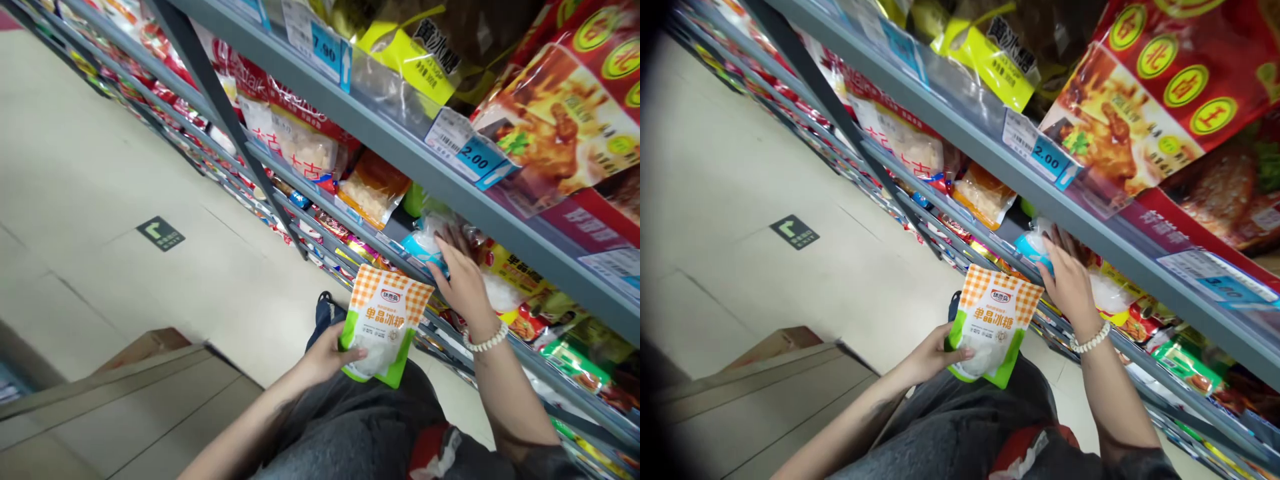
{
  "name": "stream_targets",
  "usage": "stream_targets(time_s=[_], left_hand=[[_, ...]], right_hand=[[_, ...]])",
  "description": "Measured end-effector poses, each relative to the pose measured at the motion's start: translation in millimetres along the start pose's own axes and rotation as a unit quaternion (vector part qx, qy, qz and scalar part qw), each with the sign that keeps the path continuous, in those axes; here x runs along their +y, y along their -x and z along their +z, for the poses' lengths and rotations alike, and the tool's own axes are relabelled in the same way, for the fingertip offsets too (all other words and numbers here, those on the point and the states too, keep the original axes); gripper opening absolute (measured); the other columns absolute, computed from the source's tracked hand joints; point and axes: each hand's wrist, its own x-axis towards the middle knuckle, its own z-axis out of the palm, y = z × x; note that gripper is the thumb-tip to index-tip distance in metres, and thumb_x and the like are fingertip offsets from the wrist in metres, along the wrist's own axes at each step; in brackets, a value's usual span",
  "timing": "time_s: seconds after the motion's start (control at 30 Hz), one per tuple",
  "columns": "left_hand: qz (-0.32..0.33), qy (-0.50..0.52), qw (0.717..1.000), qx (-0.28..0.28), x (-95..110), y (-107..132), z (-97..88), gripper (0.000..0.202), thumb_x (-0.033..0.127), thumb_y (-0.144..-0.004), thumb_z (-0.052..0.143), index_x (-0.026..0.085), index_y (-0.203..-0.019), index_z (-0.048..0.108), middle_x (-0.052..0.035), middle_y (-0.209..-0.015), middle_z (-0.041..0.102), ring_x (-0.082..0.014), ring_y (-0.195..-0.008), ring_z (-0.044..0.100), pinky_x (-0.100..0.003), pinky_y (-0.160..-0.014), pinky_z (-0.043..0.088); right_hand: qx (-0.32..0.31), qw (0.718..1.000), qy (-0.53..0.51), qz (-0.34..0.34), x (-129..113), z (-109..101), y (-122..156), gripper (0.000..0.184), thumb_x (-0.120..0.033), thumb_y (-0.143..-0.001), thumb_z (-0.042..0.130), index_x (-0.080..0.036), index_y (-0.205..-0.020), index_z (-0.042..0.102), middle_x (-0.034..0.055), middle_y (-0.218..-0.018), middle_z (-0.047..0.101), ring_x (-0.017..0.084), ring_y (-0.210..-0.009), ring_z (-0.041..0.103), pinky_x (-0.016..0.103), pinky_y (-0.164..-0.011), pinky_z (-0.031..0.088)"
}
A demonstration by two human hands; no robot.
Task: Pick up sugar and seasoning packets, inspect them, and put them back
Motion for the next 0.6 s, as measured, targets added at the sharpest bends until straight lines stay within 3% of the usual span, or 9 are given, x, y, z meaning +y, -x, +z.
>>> stream_targets(time_s=[0.1,0.27,0.43,0.6], left_hand=[[-0.003,0.006,1.000,0.025,-6.9,5.0,-8.1,0.054,0.041,-0.076,0.080,0.011,-0.117,0.061,-0.0153,-0.125,0.067,-0.0296,-0.113,0.066,-0.043,-0.097,0.053],[-0.009,0.008,0.997,0.070,-10.1,4.2,-15.6,0.057,0.042,-0.074,0.080,0.010,-0.118,0.061,-0.0163,-0.126,0.066,-0.0300,-0.113,0.065,-0.045,-0.099,0.053],[0.010,-0.031,0.995,0.092,0.4,1.9,-18.9,0.054,0.041,-0.075,0.079,0.010,-0.117,0.062,-0.0160,-0.124,0.067,-0.0292,-0.111,0.067,-0.044,-0.097,0.054],[0.053,-0.100,0.987,0.118,31.3,13.0,-42.1,0.043,0.037,-0.079,0.076,0.011,-0.112,0.065,-0.0135,-0.119,0.070,-0.0257,-0.104,0.069,-0.039,-0.091,0.058]], right_hand=[[-0.025,0.999,-0.004,-0.046,-6.4,4.7,-10.7,0.052,-0.036,-0.104,0.041,-0.021,-0.154,0.039,0.0078,-0.157,0.036,0.023,-0.150,0.028,0.043,-0.118,0.037],[-0.030,0.995,0.012,-0.092,-25.7,14.6,-32.5,0.042,-0.029,-0.104,0.043,-0.031,-0.144,0.053,0.0016,-0.161,0.027,0.023,-0.149,0.029,0.046,-0.116,0.038],[-0.029,0.997,0.022,-0.072,-31.6,26.2,-46.4,0.033,-0.026,-0.100,0.050,-0.023,-0.130,0.065,0.0064,-0.158,0.034,0.025,-0.147,0.033,0.049,-0.117,0.036],[0.039,0.996,-0.037,-0.069,-12.4,10.5,-26.6,0.037,-0.030,-0.101,0.052,-0.020,-0.135,0.061,0.0085,-0.149,0.047,0.023,-0.141,0.043,0.042,-0.115,0.043]])
